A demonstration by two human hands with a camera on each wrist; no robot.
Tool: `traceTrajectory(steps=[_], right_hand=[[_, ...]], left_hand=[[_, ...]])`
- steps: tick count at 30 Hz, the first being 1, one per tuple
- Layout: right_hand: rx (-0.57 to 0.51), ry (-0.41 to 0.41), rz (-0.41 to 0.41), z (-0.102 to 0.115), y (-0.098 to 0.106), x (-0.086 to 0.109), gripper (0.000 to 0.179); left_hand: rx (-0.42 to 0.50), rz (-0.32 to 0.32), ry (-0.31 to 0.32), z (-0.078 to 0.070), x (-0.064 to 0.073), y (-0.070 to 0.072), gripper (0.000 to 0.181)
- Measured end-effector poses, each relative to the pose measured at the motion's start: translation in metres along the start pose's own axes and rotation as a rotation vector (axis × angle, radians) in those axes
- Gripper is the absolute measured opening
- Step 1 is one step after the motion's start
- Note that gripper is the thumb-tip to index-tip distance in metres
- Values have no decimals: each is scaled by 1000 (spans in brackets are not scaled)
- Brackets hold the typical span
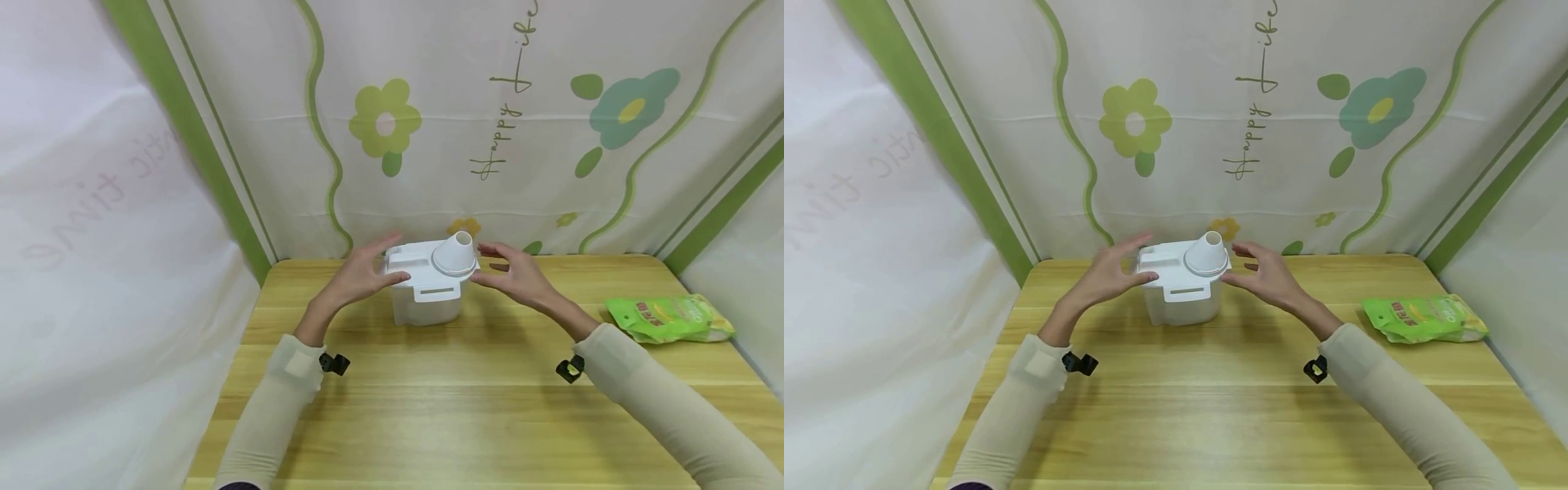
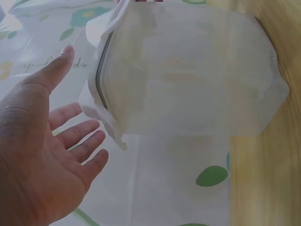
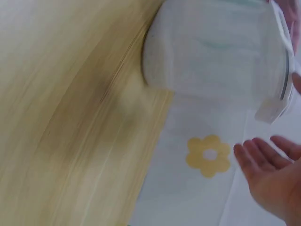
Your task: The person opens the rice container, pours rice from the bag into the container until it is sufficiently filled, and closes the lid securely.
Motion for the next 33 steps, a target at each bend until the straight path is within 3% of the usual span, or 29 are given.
traceTrajectory(steps=[8, 17, 23, 33], right_hand=[[-87, 58, 138, -16, 4, -10, 76], [-249, 46, 250, -27, 2, -20, 72], [-275, 32, 265, -28, 1, -22, 71], [-271, 6, 213, -29, -2, -23, 66]], left_hand=[[-174, 75, -94, -12, -7, -6, 88], [-274, 124, -146, -12, -7, -12, 87], [-313, 132, -168, -12, -6, -16, 87], [-331, 135, -195, -12, -5, -19, 83]])
Point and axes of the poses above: each hand's wrist, its own x-axis away from the middle knuckle, its own y-axis out of the back of the hand, z = x × y, the point moved 1 cm from there along -x, towards the middle knuckle, and after that the axes turned 10 degrees about -y, right-handed, at the moved point
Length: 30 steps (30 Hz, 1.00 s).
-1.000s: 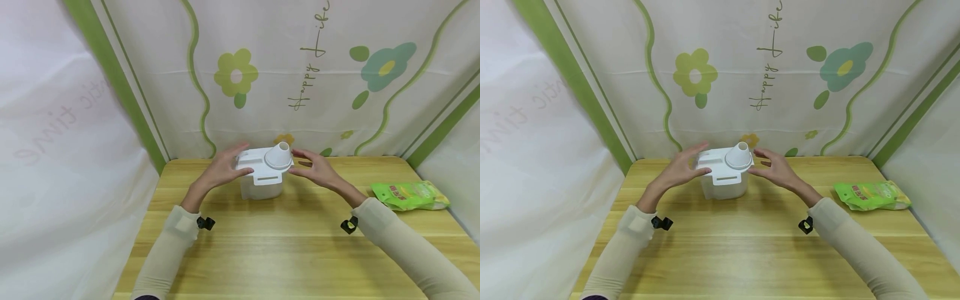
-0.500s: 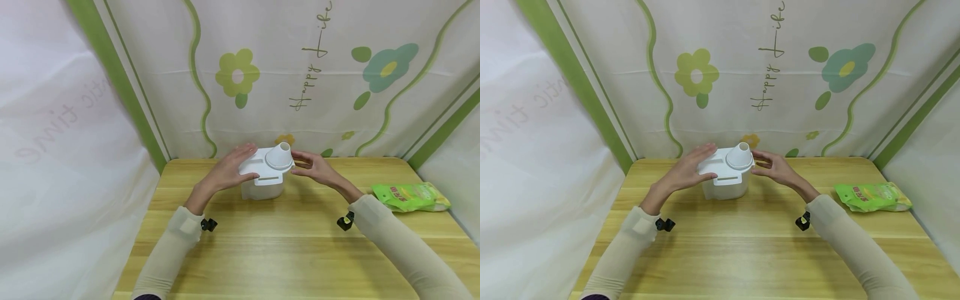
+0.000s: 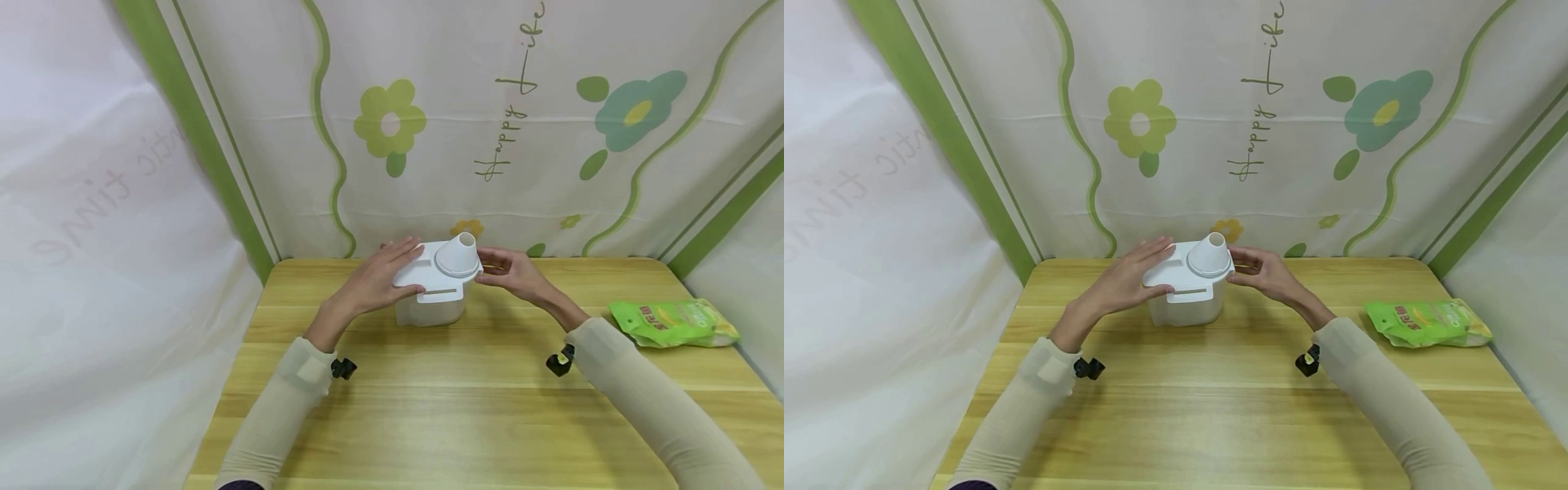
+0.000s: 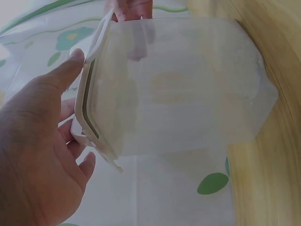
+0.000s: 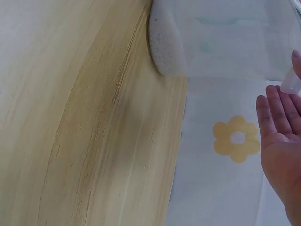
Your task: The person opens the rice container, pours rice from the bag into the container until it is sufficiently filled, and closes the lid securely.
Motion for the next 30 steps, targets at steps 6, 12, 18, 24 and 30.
traceTrajectory(steps=[6, 12, 18, 24, 30], right_hand=[[30, 10, -35, 1, 1, -4, 62], [60, 35, -63, 2, 3, -9, 58], [108, 84, -78, 5, 5, -11, 56], [166, 152, -51, 6, 11, -14, 55], [226, 167, 52, 15, 28, -13, 54]], left_hand=[[-11, -9, -7, 1, 1, 0, 81], [2, -8, 2, 0, -1, 2, 81], [25, -3, 16, 1, -1, 2, 82], [33, -3, 28, 1, -1, 2, 82], [45, 13, 43, -1, -2, 2, 82]])
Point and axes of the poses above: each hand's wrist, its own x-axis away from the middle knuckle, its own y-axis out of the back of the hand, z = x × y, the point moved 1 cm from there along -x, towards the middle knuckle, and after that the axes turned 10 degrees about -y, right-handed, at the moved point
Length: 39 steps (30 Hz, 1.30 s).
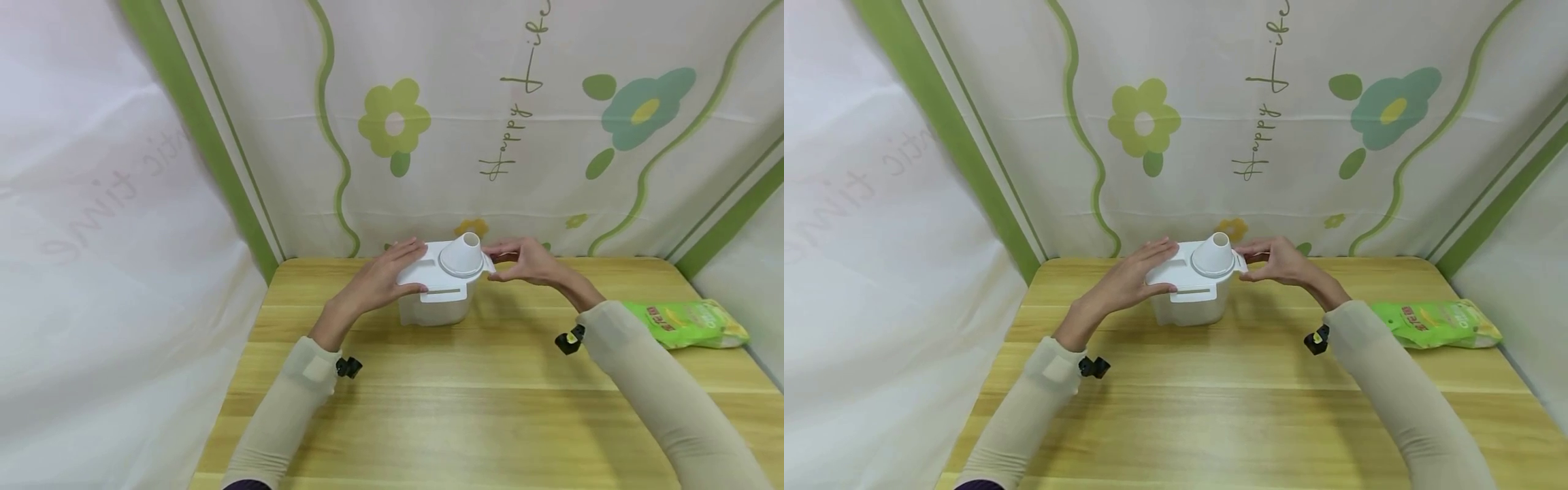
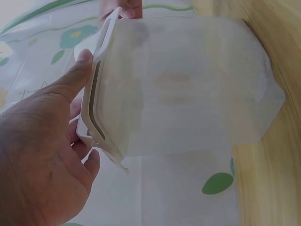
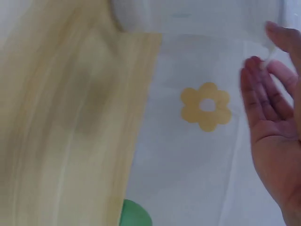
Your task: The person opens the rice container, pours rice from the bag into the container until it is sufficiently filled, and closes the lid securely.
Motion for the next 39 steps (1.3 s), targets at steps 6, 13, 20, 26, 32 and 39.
traceTrajectory(steps=[6, 13, 20, 26, 32, 39], right_hand=[[13, -77, -6, 8, 12, 4, 51], [49, -84, -15, 17, 17, 4, 48], [58, -90, 18, 17, 14, 4, 46], [127, -82, 9, 20, 13, 3, 50], [120, -111, 16, 25, 9, 0, 65], [69, -101, 41, 28, -2, -7, 77]], left_hand=[[14, 11, 16, 0, -2, 0, 82], [20, 22, 23, 2, -4, 1, 82], [11, 20, 20, 1, -3, 0, 81], [69, -5, 40, 3, 3, 5, 78], [111, -22, 39, 5, 10, 11, 79], [125, -56, 22, 6, 12, 11, 78]])
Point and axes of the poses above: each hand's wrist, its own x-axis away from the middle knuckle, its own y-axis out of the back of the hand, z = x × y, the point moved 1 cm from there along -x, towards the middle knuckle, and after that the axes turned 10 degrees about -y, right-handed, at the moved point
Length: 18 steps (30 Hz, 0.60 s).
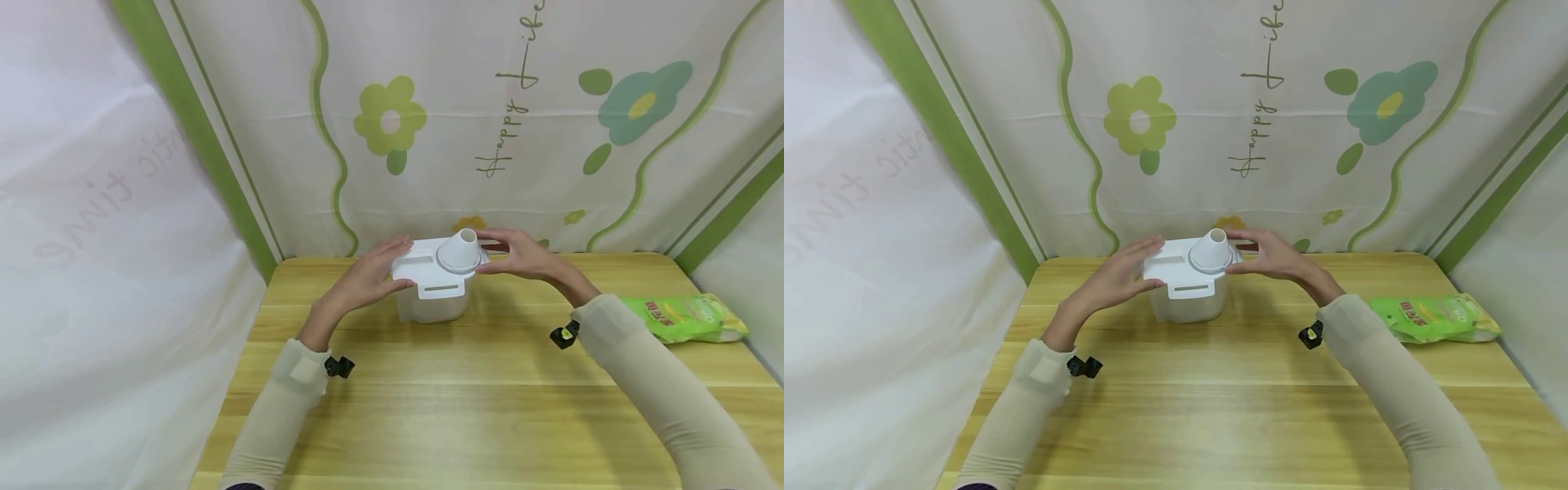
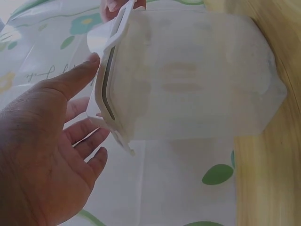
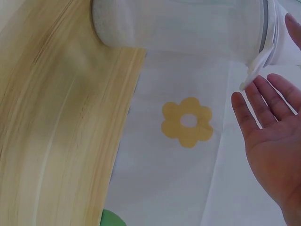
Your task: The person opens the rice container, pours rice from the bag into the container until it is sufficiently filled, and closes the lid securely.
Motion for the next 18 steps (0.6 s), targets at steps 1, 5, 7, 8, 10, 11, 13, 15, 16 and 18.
traceTrajectory(steps=[1, 5, 7, 8, 10, 11, 13, 15, 16, 18], right_hand=[[-9, 2, 2, 0, -2, -1, 77], [-26, 23, 8, 1, -9, -5, 77], [-20, 37, 8, 1, -12, -7, 76], [-18, 39, 5, 1, -14, -7, 75], [-8, 40, -8, 0, -16, -6, 74], [0, 38, -16, 0, -17, -5, 73], [8, 34, -35, 0, -18, -3, 73], [15, 33, -52, 2, -18, 0, 71], [18, 33, -62, 2, -19, 1, 70], [29, 43, -81, 3, -19, 4, 67]], left_hand=[[2, -5, -7, 0, 0, 0, 78], [8, -24, -33, 2, 0, -2, 75], [16, -33, -40, 3, 1, -3, 73], [18, -34, -40, 3, 1, -3, 73], [27, -39, -39, 4, 1, -3, 72], [31, -40, -35, 4, 1, -3, 72], [30, -40, -25, 5, 1, -3, 72], [11, -42, -10, 5, 1, -3, 72], [-4, -44, -1, 6, 1, -3, 73], [-34, -49, 19, 6, 1, -2, 74]])
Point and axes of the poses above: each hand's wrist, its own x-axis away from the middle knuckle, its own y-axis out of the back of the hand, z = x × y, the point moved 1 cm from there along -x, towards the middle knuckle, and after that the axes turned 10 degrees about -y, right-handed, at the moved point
